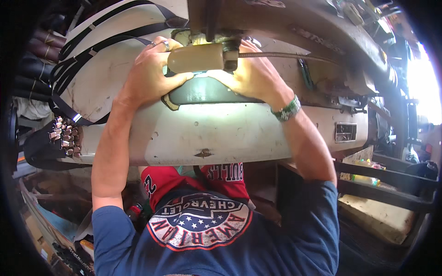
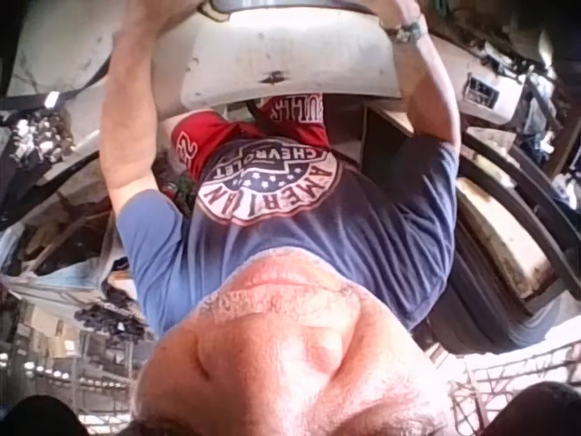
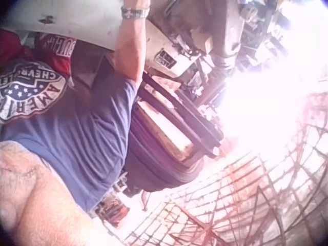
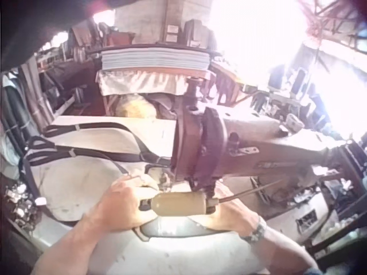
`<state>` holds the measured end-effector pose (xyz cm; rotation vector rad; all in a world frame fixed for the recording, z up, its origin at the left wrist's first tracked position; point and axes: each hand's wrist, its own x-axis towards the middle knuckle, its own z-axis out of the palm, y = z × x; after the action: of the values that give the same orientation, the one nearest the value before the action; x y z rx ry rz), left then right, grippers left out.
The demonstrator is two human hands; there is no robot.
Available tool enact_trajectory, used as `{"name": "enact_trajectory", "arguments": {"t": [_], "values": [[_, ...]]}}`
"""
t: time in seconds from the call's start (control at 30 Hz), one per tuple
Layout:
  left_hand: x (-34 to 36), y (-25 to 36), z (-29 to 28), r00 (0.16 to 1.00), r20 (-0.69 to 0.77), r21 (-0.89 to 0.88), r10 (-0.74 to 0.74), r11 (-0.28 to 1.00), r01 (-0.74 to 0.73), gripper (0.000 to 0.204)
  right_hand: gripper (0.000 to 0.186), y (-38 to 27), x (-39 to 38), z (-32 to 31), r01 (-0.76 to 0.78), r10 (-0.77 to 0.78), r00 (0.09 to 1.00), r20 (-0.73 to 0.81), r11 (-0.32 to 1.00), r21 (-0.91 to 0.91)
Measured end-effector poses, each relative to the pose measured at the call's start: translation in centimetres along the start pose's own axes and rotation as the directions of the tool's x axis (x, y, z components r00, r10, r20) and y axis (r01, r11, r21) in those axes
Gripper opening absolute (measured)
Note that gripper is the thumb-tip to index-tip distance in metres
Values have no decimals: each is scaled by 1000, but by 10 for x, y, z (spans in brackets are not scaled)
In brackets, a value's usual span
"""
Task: The person sews black webbing straps using an industrial sewing machine.
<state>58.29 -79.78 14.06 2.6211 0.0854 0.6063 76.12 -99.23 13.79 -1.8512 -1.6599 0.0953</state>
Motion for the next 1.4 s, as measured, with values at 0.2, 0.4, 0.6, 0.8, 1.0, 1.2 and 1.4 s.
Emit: {"name": "enact_trajectory", "arguments": {"t": [0.2, 0.4, 0.6, 0.8, 1.0, 1.2, 1.4], "values": [[1, 3, -2, 999, -45, -28, 4, 1000, -5, 28, 40, 3, -7, 5, -87, 86, 996, 17, 996, 34], [1, -4, -2, 999, -42, -16, -6, 1000, 6, 30, 36, 4, -5, 13, -24, 24, 1000, 2, 998, 54], [2, -9, 1, 1000, 10, 26, 1, 1000, -2, 38, 31, 8, -3, 12, 34, -32, 999, -32, 998, 60], [3, -8, 1, 1000, 9, 22, -25, 999, 25, 38, 33, 9, -3, 12, -63, 63, 998, 2, 991, 117], [6, -11, 2, 1000, -13, 34, -8, 999, 8, 38, 34, 21, -6, 15, 19, -18, 999, -26, 998, 64], [7, -13, 1, 998, -46, 31, 30, 999, -29, 26, 34, 29, -3, 15, 81, -82, 996, -23, 996, -36], [7, -12, 6, 999, -33, 44, 16, 999, -14, 34, 39, 45, -14, 17, 15, -21, 999, -31, 985, -174]]}}
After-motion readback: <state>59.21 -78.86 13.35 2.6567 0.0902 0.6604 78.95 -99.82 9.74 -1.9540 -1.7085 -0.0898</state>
